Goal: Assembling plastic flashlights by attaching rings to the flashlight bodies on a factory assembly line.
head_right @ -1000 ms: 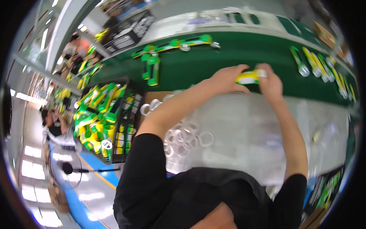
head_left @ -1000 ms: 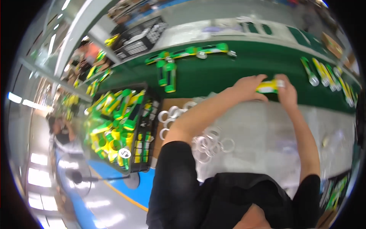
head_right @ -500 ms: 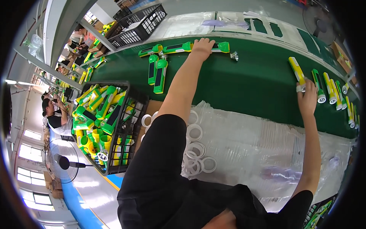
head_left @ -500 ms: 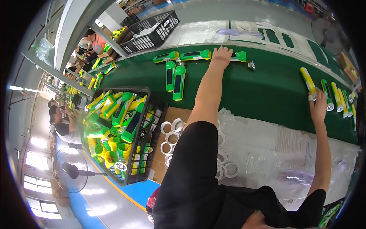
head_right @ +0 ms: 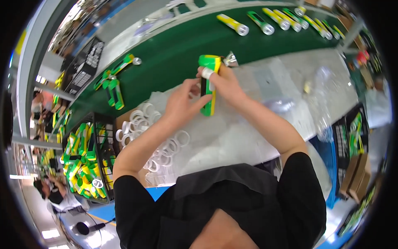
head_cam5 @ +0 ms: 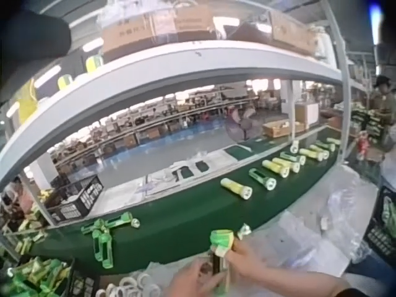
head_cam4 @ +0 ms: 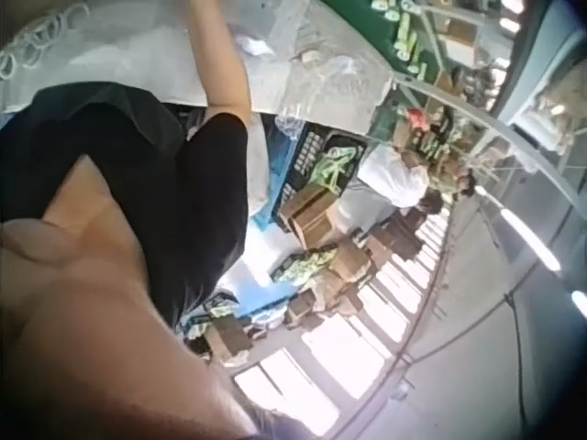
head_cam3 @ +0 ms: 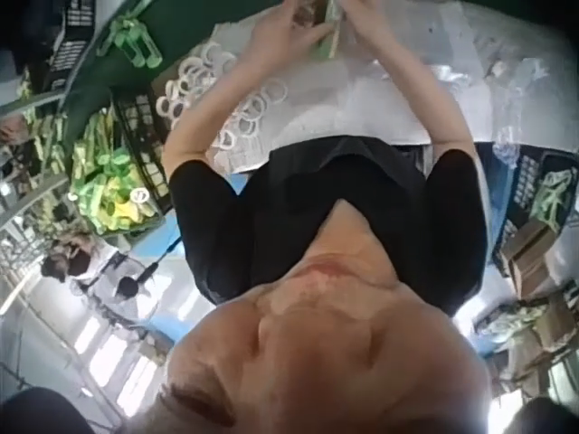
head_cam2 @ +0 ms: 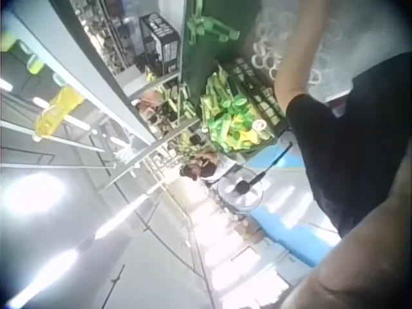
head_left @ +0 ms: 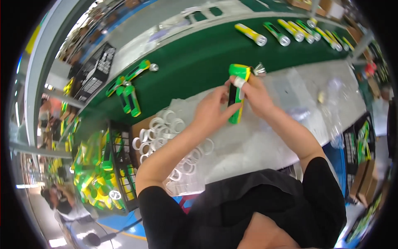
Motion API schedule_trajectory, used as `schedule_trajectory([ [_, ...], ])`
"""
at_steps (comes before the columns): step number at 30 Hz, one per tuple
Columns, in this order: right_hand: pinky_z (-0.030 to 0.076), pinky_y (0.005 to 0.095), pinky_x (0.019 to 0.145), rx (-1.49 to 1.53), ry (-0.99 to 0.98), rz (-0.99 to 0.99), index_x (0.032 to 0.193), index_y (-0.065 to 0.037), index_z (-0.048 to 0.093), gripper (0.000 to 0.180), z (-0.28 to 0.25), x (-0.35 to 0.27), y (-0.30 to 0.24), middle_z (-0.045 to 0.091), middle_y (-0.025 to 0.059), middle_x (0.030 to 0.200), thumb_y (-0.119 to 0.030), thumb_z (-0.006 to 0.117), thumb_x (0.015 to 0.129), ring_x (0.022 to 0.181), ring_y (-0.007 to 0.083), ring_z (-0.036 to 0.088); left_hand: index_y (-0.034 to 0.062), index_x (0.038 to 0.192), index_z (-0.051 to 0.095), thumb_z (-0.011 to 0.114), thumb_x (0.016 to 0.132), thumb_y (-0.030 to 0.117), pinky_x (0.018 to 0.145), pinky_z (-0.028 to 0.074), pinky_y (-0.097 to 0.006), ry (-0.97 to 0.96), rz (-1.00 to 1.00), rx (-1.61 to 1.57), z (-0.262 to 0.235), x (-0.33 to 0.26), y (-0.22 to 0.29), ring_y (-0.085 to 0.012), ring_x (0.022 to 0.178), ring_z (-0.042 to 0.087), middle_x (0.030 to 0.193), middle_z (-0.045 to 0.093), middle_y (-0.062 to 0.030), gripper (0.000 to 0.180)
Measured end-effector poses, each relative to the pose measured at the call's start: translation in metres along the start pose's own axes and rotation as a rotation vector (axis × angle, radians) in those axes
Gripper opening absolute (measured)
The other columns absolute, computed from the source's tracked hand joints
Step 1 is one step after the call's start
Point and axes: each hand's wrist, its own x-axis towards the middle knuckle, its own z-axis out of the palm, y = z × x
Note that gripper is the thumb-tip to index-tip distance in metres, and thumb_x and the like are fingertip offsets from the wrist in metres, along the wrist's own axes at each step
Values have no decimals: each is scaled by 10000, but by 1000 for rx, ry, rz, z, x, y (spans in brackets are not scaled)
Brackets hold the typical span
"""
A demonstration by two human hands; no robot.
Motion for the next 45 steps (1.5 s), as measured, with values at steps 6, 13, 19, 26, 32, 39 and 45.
schedule_trajectory([
  [6,485,338,784,148,-403,272,1230,-35,467,489,-28,-98,-14,601,93,934,-202,612,794,859,190,597,61,1299,526,696,878,205,864,496,-333,138,289,-359,1,-7,7,-219,1084,611,1204,620,-131,476],
  [13,498,338,732,227,-639,230,1256,-51,414,643,-25,-157,-13,586,93,934,-456,700,846,785,188,605,24,1318,520,596,930,150,913,482,-328,-418,-92,-901,28,-42,46,-199,1031,607,1149,625,-114,415],
  [19,513,309,719,209,-434,261,1258,-37,435,439,-20,-178,-11,585,77,964,-331,583,967,792,147,615,60,1139,645,667,842,133,742,486,-306,-5,359,-341,33,-75,50,-211,909,588,967,636,-77,306],
  [26,510,308,704,231,-243,199,1303,-35,409,457,-18,-191,13,590,78,963,-302,577,973,784,143,615,48,1158,641,333,1006,415,941,413,-398,-71,588,-222,57,-82,51,-345,1100,555,1122,635,-138,502],
  [32,502,316,694,297,-10,188,1296,-32,460,436,-37,-195,3,600,105,921,-318,547,979,768,188,606,21,1227,586,442,984,426,990,386,-423,145,402,-430,103,-68,35,-361,1183,518,1266,582,-143,494],
  [39,474,306,649,264,-3,166,1245,-28,492,461,-65,-204,-1,596,113,865,-382,570,959,723,181,590,26,1221,582,751,783,279,887,428,-433,95,365,128,140,-36,2,-334,1056,537,1150,598,-144,533],
  [45,477,300,650,237,-41,172,1246,-24,497,484,-63,-199,-8,598,99,869,-395,586,948,715,170,595,31,1233,596,699,822,132,850,444,-367,95,299,-166,109,-49,21,-282,1015,545,1078,616,-133,435],
])
